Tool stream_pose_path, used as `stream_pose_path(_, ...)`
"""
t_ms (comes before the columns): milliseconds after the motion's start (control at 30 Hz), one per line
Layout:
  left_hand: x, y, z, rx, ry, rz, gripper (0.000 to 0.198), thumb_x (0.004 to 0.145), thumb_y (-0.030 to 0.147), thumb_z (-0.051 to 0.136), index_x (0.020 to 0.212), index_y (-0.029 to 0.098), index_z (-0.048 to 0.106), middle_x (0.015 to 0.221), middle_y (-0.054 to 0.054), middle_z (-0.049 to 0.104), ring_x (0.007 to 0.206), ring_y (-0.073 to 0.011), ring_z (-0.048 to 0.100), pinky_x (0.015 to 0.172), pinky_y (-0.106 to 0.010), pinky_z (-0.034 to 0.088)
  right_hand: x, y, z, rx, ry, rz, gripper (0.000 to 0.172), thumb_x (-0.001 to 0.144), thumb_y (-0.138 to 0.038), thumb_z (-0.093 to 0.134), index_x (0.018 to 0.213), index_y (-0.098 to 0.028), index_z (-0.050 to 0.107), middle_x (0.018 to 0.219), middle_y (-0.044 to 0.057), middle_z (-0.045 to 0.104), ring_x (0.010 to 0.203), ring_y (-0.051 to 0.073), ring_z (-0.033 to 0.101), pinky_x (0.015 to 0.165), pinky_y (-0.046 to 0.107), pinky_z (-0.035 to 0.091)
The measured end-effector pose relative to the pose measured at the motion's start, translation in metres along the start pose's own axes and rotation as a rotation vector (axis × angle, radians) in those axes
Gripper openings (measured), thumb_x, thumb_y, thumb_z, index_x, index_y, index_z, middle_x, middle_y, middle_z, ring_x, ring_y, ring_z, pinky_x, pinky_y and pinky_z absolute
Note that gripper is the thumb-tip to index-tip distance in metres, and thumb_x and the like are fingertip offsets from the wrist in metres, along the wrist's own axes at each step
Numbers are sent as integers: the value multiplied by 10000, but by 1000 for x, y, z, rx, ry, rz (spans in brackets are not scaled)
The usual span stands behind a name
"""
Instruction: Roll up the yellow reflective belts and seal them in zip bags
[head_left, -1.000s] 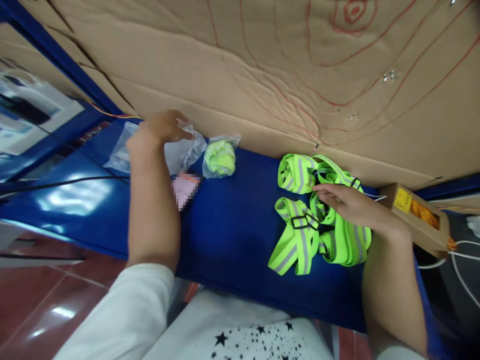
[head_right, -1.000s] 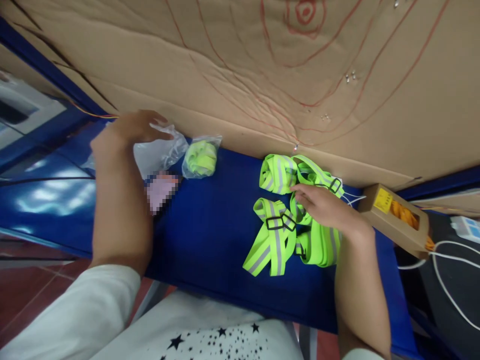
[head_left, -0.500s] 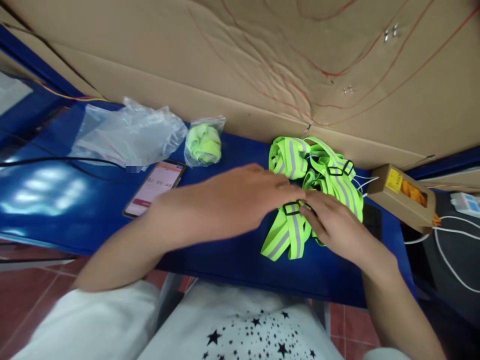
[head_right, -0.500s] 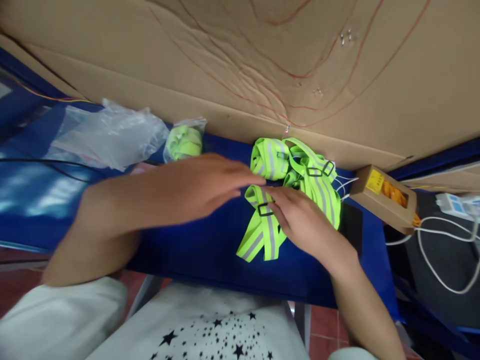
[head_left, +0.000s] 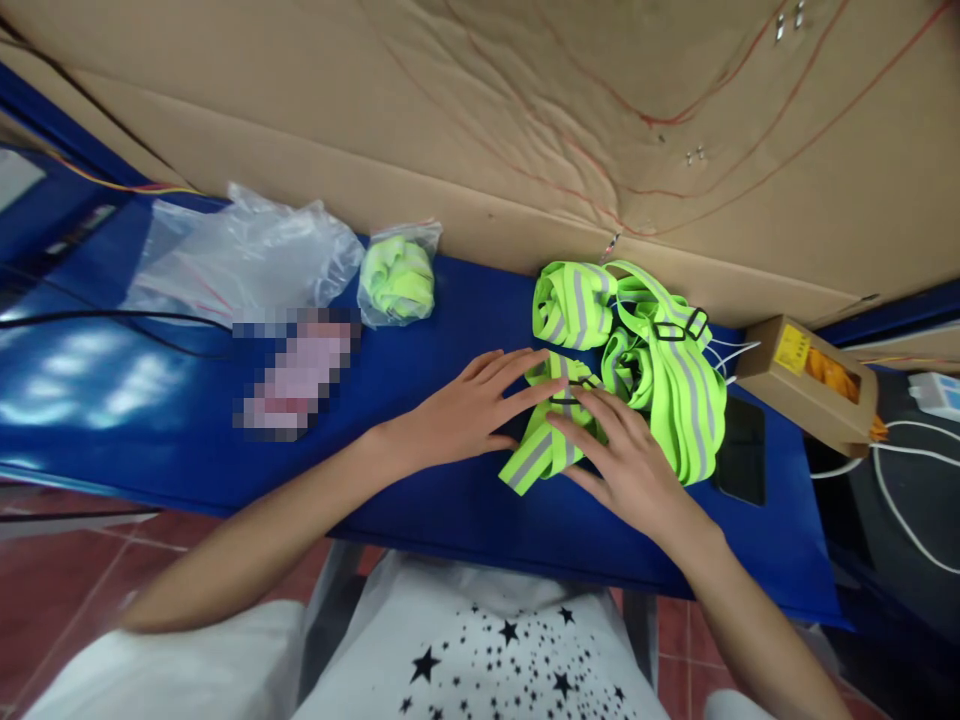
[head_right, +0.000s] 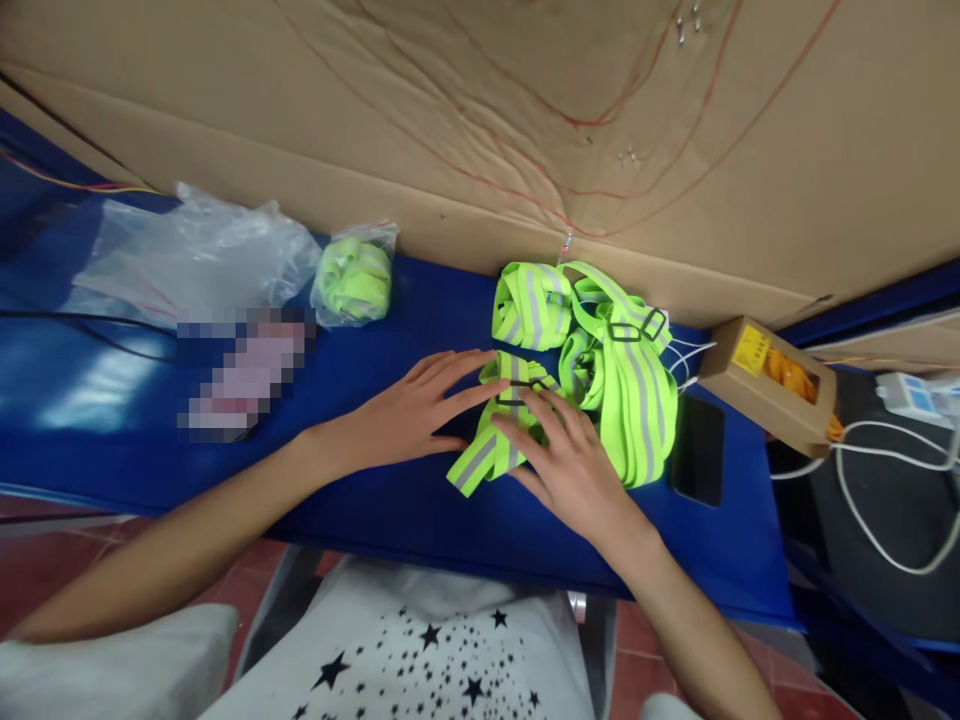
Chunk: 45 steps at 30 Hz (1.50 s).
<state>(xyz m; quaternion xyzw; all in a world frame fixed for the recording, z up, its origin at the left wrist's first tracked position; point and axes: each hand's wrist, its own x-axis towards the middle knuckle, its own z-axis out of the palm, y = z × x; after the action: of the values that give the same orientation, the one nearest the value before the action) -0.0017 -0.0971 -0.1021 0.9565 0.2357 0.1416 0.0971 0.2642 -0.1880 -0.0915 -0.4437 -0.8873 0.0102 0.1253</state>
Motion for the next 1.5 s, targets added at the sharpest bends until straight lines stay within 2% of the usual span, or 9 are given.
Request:
stream_pose_path(133,4,6,13,-43,61,136,818,986,287,690,1668,185,251,1691,-187,380,1574,-314,377,1301,-542,323,12,-2,11,114,174,3,478,992,-348,678,1416,-159,568,1390,199,647,1338,360,597,1104,562,566)
stream_pose_path(367,-3,5,19,-271,383,46,473,1043,360,600,1495,227,555,1304,-118,747,1163,-228,736,1012,-358,588,28,-14,20,547,271,118,419,1060,-394,564,1448,-243,517,1293,122,689,1216,271,659,1035,465,596)
stream_pose_path(533,-9,7,-6,-644,592,-430,221,972,339,636,968,164,770,887,-40,800,808,-181,759,728,-239,590,17,-20,22,451,465,140,680,1005,-527,615,1587,-247,402,1485,167,511,1408,342,520,1117,519,529)
stream_pose_path(700,2,10,-13,-1267,515,-988,326,891,466,732,792,159,684,512,56,511,366,-68,391,340,-186,282,9,-28,11,273,543,-83,387,1041,-341,550,1410,-244,613,1252,119,654,1162,279,649,975,439,550)
stream_pose_path(933,7,-8,-1,-1333,529,-1025,357,929,480,694,1130,198,607,787,4,638,502,-93,537,374,-179,402,17,-32,-4,393,103,-185,308,1038,-366,621,1285,-185,653,1228,81,769,1130,225,715,1049,447,450)
stream_pose_path(1067,-3,-12,-1,-725,748,-706,486,1005,295,565,1465,263,414,1548,-147,499,1294,-243,622,989,-395,606,17,-22,-7,364,76,-80,272,1005,-115,605,1257,-202,658,1233,48,769,1130,175,720,1098,431,409)
stream_pose_path(1267,-14,12,-21,-552,28,47,373,1002,128,522,1356,233,581,1437,-119,624,1385,-217,569,1157,-392,491,14,-16,-11,443,58,-66,343,1025,-484,644,1190,-186,680,1150,74,773,1060,198,727,1117,453,389)
stream_pose_path(1367,-15,10,-20,-524,-145,54,366,1013,215,603,1378,225,574,1468,-124,616,1420,-254,539,1180,-454,441,13,-28,-8,457,-15,-125,569,914,-687,686,1198,-194,681,1112,64,777,1051,215,724,1201,505,296)
stream_pose_path(1500,-14,-7,-13,-480,-207,-38,286,1044,268,599,1326,228,630,1306,-72,723,1249,-233,661,1087,-407,476,9,-35,-11,432,-122,-132,103,1030,-299,662,1113,-246,694,943,-29,764,903,142,706,1223,487,272)
